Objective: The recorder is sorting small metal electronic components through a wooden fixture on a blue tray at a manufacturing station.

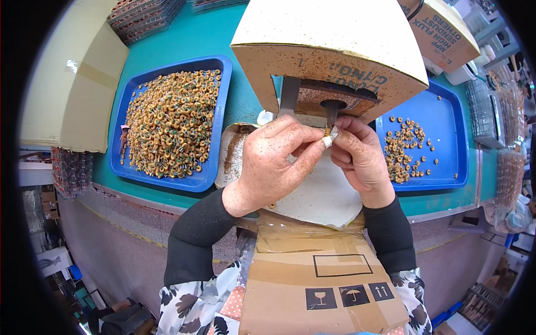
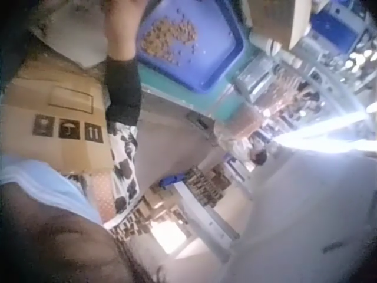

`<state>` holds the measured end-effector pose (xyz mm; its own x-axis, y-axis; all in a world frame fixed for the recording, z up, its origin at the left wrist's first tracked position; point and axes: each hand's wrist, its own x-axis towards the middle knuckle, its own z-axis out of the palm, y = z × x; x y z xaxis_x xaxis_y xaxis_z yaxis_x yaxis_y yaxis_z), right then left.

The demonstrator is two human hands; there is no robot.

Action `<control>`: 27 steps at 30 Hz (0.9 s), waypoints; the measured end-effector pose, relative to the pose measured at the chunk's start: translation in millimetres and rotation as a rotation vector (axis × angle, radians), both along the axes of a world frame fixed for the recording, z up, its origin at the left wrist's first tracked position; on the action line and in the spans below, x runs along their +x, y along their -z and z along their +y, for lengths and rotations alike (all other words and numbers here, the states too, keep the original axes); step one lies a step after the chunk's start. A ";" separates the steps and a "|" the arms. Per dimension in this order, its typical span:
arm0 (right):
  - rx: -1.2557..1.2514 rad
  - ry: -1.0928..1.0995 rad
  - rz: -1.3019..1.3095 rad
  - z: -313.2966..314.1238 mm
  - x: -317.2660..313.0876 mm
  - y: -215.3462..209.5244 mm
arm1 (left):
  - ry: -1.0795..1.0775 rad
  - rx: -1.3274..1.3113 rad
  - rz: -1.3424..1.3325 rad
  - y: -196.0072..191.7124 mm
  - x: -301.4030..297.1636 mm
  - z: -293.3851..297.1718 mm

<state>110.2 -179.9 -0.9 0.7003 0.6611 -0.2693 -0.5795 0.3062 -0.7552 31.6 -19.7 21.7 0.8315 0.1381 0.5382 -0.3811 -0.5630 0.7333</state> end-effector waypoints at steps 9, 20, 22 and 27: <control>0.040 0.025 0.015 2.6 -3.0 -0.7 | 0.007 0.037 0.052 -5.3 4.0 5.3; 0.041 0.038 0.020 3.9 -4.8 -3.6 | -0.043 -0.047 0.129 -12.7 1.9 -2.2; 0.035 0.045 0.014 4.3 -5.1 -3.4 | -0.050 -0.068 0.129 -12.3 1.1 -4.2; 0.000 0.020 0.000 2.3 -3.6 -3.6 | -0.044 -0.086 0.114 -8.7 -2.5 -5.1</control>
